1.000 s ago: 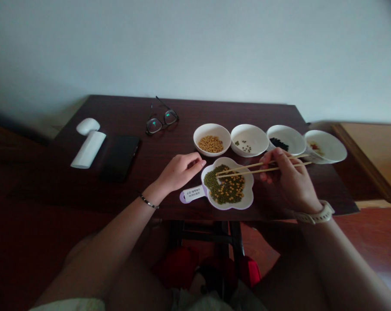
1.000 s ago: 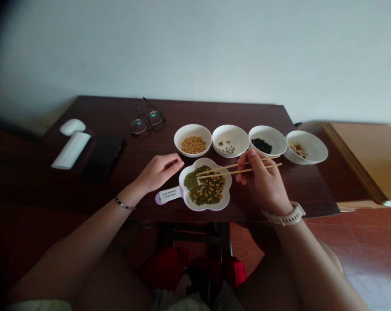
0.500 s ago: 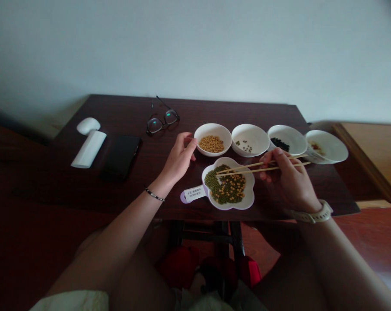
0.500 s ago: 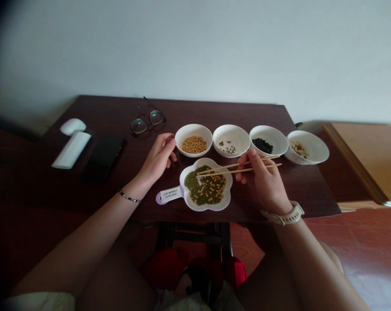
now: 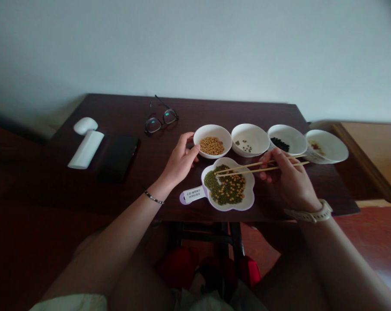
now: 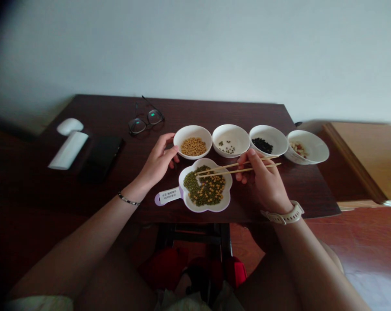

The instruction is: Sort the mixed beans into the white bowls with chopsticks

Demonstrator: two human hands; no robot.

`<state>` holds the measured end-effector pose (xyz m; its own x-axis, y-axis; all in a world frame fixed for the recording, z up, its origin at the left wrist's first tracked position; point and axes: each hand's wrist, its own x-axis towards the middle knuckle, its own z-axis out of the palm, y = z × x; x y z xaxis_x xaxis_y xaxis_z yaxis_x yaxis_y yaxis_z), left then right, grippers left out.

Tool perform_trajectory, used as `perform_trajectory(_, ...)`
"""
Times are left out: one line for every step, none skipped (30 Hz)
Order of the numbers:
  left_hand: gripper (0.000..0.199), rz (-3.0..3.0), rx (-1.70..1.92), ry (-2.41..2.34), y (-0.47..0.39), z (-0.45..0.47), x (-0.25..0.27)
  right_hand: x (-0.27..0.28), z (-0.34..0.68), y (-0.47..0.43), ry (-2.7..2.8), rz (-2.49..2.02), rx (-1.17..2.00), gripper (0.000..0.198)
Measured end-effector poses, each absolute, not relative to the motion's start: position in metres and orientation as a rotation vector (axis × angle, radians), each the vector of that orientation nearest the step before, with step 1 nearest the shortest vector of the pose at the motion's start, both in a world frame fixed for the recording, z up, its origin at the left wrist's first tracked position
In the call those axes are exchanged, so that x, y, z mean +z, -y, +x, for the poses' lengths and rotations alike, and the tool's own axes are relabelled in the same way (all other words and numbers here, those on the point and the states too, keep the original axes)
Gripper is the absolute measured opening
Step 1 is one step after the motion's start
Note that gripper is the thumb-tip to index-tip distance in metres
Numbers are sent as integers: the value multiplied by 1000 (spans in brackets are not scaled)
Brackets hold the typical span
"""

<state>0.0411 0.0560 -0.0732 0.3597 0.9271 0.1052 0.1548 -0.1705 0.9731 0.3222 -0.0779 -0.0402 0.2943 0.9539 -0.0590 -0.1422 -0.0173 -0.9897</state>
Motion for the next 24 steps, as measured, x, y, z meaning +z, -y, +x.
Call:
perform_trajectory(42, 1593, 945, -989, -56, 41, -74, -40, 321, 78, 876, -1265, 1072, 40)
perform_trajectory(42, 1589, 946, -986, -56, 41, -75, -40, 321, 78, 884, -1266, 1068, 40)
perform_trajectory(41, 1586, 947, -984, -56, 41, -75, -40, 320, 78, 889, -1266, 1065, 40)
perform_trajectory(40, 1584, 951, -983, -56, 41, -75, -41, 319, 77, 888, -1267, 1064, 40)
perform_trajectory(37, 1581, 958, -984, -56, 41, -76, -41, 319, 77, 883, -1267, 1065, 40)
perform_trajectory(34, 1578, 969, -994, -55, 41, -76, -41, 318, 77, 875, -1266, 1067, 41)
perform_trajectory(29, 1576, 982, -1013, -55, 41, -76, -42, 317, 76, 867, -1263, 1070, 41)
perform_trajectory(24, 1575, 993, -1045, -54, 41, -76, -43, 317, 76, 862, -1260, 1071, 41)
perform_trajectory(18, 1576, 1006, -1086, -53, 41, -75, -43, 316, 76, 860, -1254, 1072, 40)
perform_trajectory(14, 1581, 1019, -1128, -51, 40, -75, -44, 316, 76, 861, -1247, 1074, 40)
perform_trajectory(11, 1592, 1027, -1163, -49, 39, -73, -45, 316, 76, 864, -1242, 1075, 40)
perform_trajectory(11, 1610, 1028, -1180, -47, 38, -72, -45, 315, 76, 867, -1240, 1074, 39)
perform_trajectory(16, 1637, 1018, -1180, -45, 37, -70, -46, 315, 76, 871, -1242, 1074, 39)
perform_trajectory(23, 1677, 991, -1162, -43, 36, -67, -46, 315, 76, 875, -1245, 1073, 39)
perform_trajectory(31, 1734, 951, -1134, -41, 34, -65, -47, 315, 76, 879, -1249, 1072, 39)
perform_trajectory(38, 1801, 903, -1105, -40, 33, -62, -46, 316, 76, 882, -1255, 1070, 40)
perform_trajectory(42, 1874, 856, -1073, -38, 32, -60, -46, 316, 76, 884, -1260, 1068, 40)
perform_trajectory(44, 1944, 814, -1042, -37, 31, -59, -45, 316, 76, 886, -1262, 1066, 40)
perform_trajectory(44, 2004, 781, -1013, -36, 31, -57, -44, 317, 76, 887, -1264, 1064, 40)
perform_trajectory(43, 2053, 758, -986, -35, 30, -57, -44, 318, 75, 888, -1266, 1058, 39)
perform_trajectory(43, 2089, 743, -964, -34, 30, -56, -43, 319, 75, 887, -1269, 1051, 40)
perform_trajectory(42, 2111, 737, -950, -34, 30, -56, -42, 320, 75, 888, -1271, 1047, 40)
perform_trajectory(42, 2123, 734, -940, -33, 29, -56, -42, 320, 75, 886, -1273, 1046, 40)
perform_trajectory(40, 2133, 728, -931, -33, 29, -57, -41, 321, 75, 883, -1274, 1046, 40)
